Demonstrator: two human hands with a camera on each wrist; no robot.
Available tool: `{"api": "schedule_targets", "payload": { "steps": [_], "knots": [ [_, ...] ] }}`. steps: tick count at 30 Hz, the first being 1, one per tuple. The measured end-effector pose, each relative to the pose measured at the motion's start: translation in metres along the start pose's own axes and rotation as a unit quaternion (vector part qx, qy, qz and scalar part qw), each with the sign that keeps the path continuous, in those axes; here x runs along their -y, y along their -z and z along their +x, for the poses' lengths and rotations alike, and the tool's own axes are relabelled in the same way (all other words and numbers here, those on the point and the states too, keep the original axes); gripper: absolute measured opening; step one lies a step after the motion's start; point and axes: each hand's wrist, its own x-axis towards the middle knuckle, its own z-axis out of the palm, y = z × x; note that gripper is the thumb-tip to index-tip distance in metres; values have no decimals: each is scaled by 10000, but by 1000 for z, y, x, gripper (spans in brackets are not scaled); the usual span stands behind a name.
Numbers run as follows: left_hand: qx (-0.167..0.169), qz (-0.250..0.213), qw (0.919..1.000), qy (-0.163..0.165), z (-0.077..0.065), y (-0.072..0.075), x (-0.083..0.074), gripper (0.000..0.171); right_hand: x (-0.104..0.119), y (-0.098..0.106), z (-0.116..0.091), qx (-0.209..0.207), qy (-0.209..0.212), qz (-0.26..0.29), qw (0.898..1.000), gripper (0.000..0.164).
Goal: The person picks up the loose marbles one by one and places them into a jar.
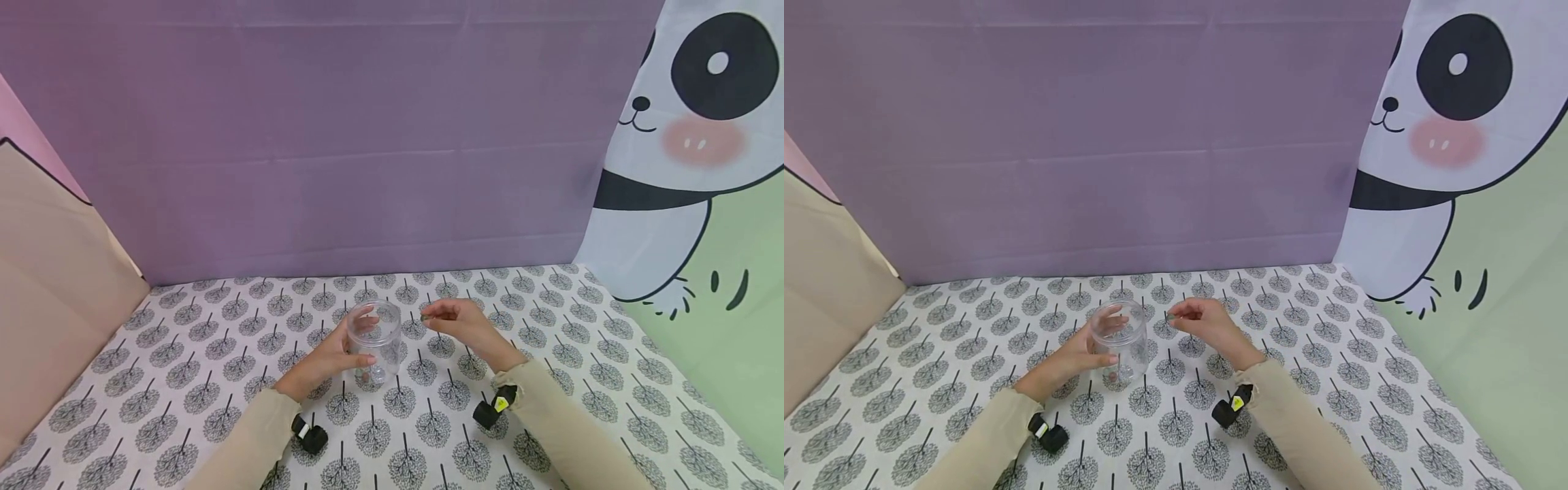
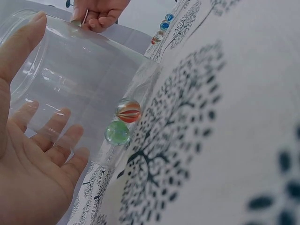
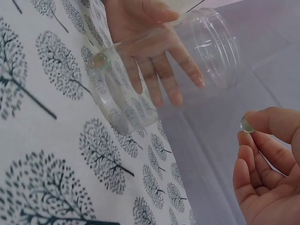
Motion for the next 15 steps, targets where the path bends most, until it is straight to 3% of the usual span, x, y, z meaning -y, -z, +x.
{"api": "schedule_targets", "payload": {
  "steps": [15],
  "knots": [
    [-38,-63,10000,51,1,-1,-2,91,16,-10,6,-63,207,-106,9997,26]
  ]
}}
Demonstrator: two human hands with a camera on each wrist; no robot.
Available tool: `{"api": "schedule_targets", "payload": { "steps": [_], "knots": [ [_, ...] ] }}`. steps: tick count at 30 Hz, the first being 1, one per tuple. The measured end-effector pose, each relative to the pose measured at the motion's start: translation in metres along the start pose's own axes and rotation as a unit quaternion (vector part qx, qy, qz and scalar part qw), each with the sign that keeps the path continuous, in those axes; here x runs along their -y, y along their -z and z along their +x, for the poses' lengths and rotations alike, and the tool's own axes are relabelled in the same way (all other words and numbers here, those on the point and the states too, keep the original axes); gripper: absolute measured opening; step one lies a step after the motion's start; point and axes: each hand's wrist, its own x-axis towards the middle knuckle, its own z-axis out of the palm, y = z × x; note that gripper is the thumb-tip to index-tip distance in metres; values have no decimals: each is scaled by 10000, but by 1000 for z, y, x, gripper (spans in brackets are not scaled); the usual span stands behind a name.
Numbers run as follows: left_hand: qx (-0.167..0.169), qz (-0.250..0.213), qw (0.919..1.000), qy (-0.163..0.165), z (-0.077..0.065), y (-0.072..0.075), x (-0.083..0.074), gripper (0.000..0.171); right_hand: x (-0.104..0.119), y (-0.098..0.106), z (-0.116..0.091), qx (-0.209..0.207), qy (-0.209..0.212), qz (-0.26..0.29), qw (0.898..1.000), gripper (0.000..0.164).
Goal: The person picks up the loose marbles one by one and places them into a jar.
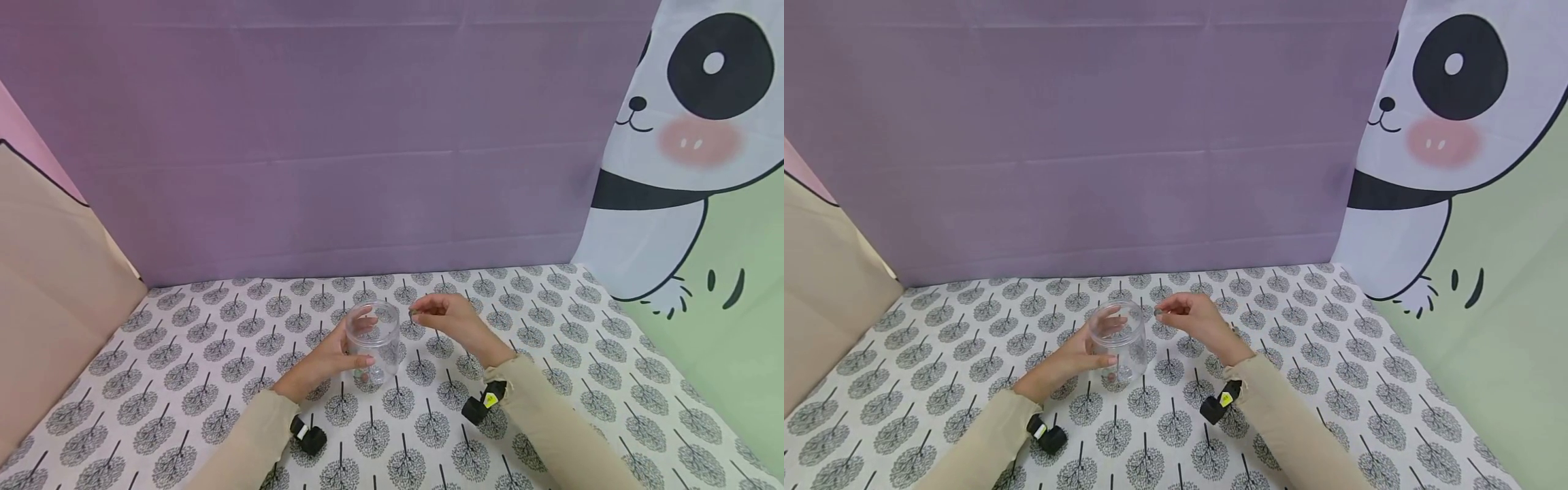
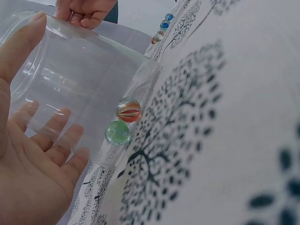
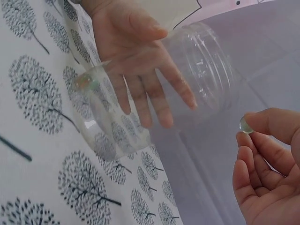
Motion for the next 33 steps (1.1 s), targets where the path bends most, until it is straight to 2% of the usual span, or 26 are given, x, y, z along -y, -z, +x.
{"api": "schedule_targets", "payload": {
  "steps": [25,30,33],
  "knots": [
    [96,-184,9998,-6,0,0,0,92,16,-14,6,124,-123,261,9995,26],
    [186,-408,9990,-39,1,0,0,93,20,-15,6,99,-79,277,9995,25],
    [178,-358,9992,-63,1,0,1,93,22,-16,6,80,-19,254,9996,26]
  ]
}}
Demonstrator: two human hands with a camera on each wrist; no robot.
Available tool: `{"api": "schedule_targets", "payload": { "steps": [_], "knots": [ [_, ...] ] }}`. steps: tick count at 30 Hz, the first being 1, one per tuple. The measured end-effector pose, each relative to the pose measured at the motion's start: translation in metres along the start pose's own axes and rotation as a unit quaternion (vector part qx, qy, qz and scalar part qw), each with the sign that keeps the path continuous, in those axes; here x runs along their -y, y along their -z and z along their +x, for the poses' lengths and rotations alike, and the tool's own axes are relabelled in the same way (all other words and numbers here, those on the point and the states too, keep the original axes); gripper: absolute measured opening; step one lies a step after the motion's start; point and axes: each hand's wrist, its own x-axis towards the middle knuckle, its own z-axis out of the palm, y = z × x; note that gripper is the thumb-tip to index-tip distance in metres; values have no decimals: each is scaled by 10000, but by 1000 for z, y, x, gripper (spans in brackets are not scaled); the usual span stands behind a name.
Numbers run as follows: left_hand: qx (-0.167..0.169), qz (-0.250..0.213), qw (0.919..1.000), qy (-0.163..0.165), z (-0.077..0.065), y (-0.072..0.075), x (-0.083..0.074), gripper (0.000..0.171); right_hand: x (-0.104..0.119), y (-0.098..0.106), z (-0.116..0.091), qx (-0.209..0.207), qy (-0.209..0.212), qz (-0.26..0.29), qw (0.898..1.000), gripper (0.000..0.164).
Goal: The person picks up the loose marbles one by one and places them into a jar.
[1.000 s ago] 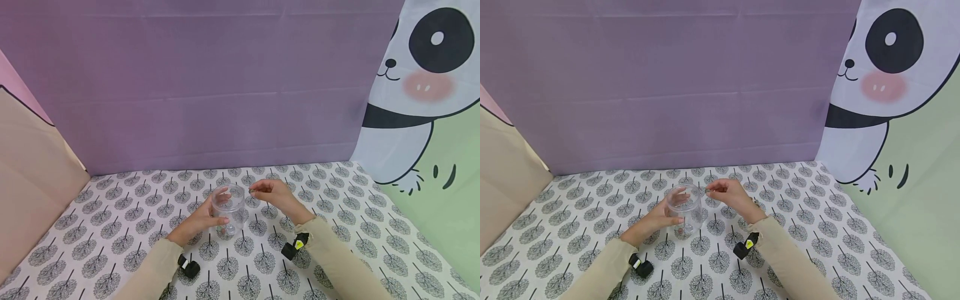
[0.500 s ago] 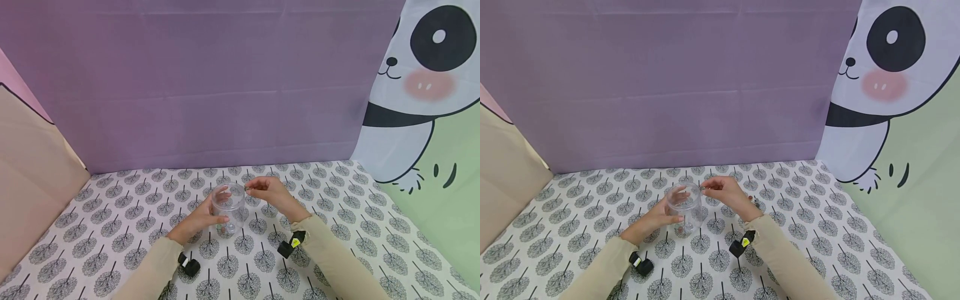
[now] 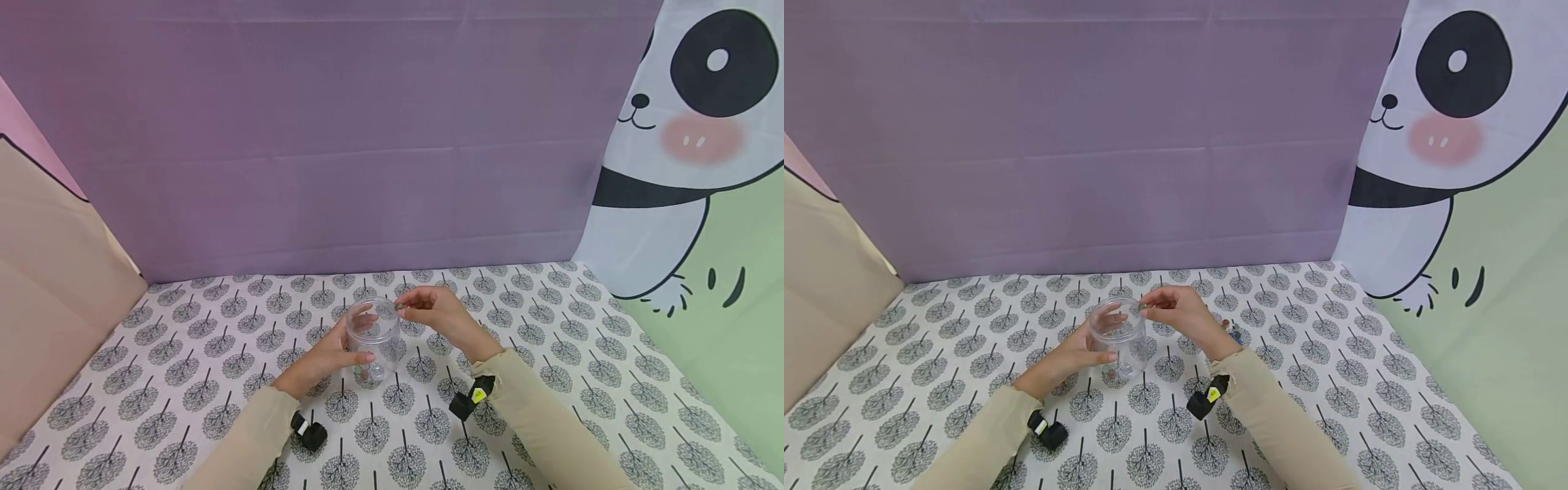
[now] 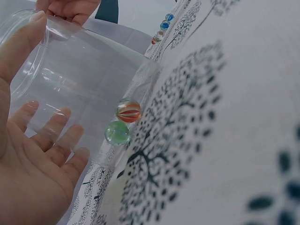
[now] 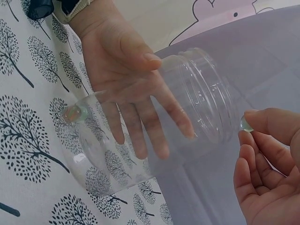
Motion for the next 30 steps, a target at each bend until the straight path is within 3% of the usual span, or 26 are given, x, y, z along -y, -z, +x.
{"api": "schedule_targets", "payload": {
  "steps": [9,18,25,30],
  "knots": [
    [-105,313,9994,87,0,1,1,92,3,-1,1,24,114,-22,9999,25],
    [-102,210,9996,140,0,0,0,94,0,-2,3,154,326,13,9993,27],
    [-56,257,9996,-47,1,1,1,94,1,-3,2,128,244,49,9996,26],
    [-101,401,9991,14,1,1,2,92,2,-4,2,123,182,46,9997,28]
  ]
}}
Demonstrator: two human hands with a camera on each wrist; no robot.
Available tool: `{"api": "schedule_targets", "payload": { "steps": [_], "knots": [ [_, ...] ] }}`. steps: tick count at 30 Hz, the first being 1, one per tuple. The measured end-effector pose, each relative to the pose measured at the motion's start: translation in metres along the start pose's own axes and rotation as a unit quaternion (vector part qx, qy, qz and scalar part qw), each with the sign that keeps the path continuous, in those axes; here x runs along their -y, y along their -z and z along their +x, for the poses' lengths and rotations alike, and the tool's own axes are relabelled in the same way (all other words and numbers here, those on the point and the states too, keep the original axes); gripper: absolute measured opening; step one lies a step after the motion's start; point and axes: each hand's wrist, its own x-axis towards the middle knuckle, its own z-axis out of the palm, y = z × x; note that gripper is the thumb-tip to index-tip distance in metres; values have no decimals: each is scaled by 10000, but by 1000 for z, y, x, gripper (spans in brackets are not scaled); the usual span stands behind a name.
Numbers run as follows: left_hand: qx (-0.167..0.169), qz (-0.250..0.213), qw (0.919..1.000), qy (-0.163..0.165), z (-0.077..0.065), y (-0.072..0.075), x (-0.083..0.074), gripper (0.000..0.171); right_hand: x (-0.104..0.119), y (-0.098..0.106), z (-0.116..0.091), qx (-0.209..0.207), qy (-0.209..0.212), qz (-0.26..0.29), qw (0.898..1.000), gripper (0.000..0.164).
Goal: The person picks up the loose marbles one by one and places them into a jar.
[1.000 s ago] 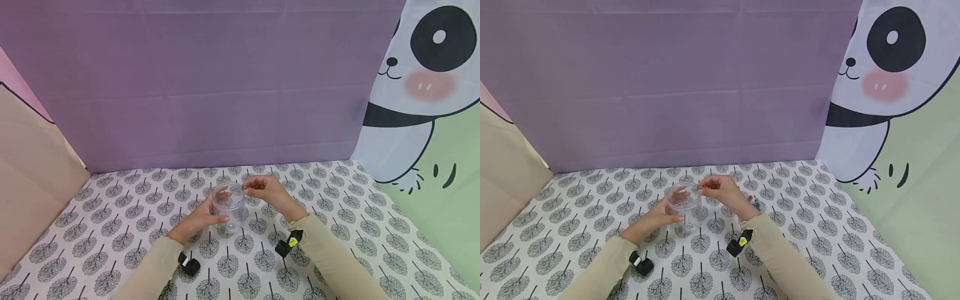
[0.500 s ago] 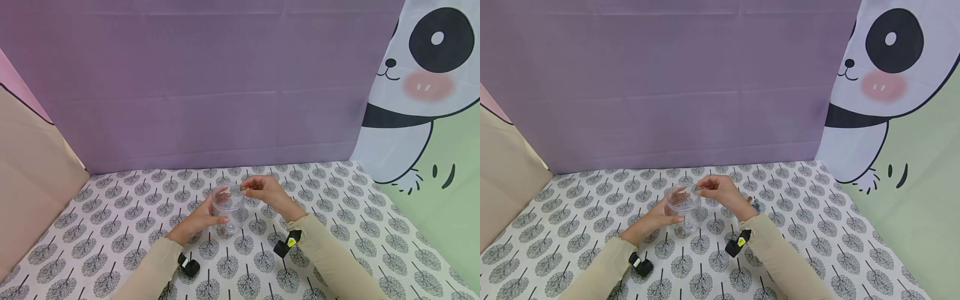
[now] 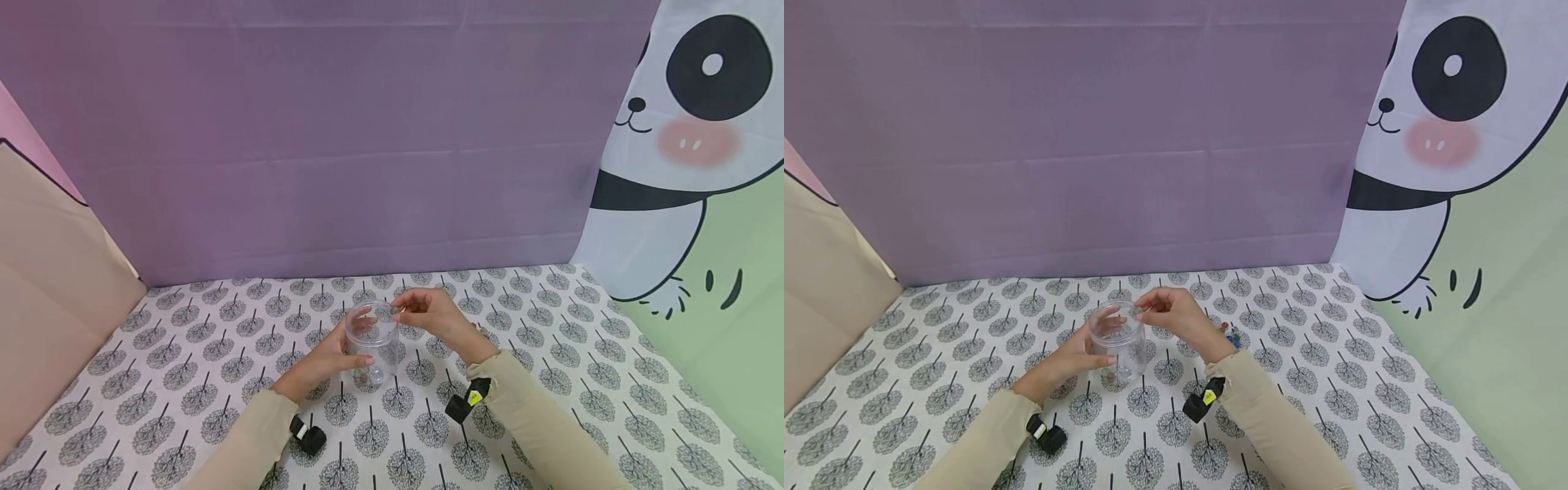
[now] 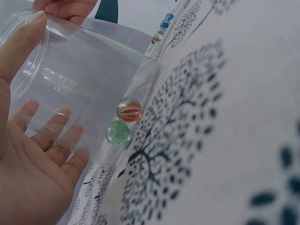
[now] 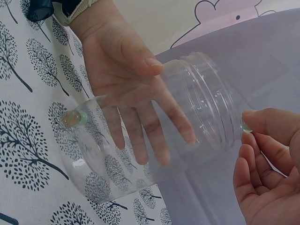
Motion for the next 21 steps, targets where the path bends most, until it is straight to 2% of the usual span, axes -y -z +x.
{"api": "schedule_targets", "payload": {
  "steps": [6,21],
  "knots": [
    [-25,81,10000,50,0,0,1,92,-2,0,0,37,57,-50,10000,32],
    [33,5,10000,-91,1,1,3,91,-7,3,-6,47,43,117,9999,27]
  ]
}}
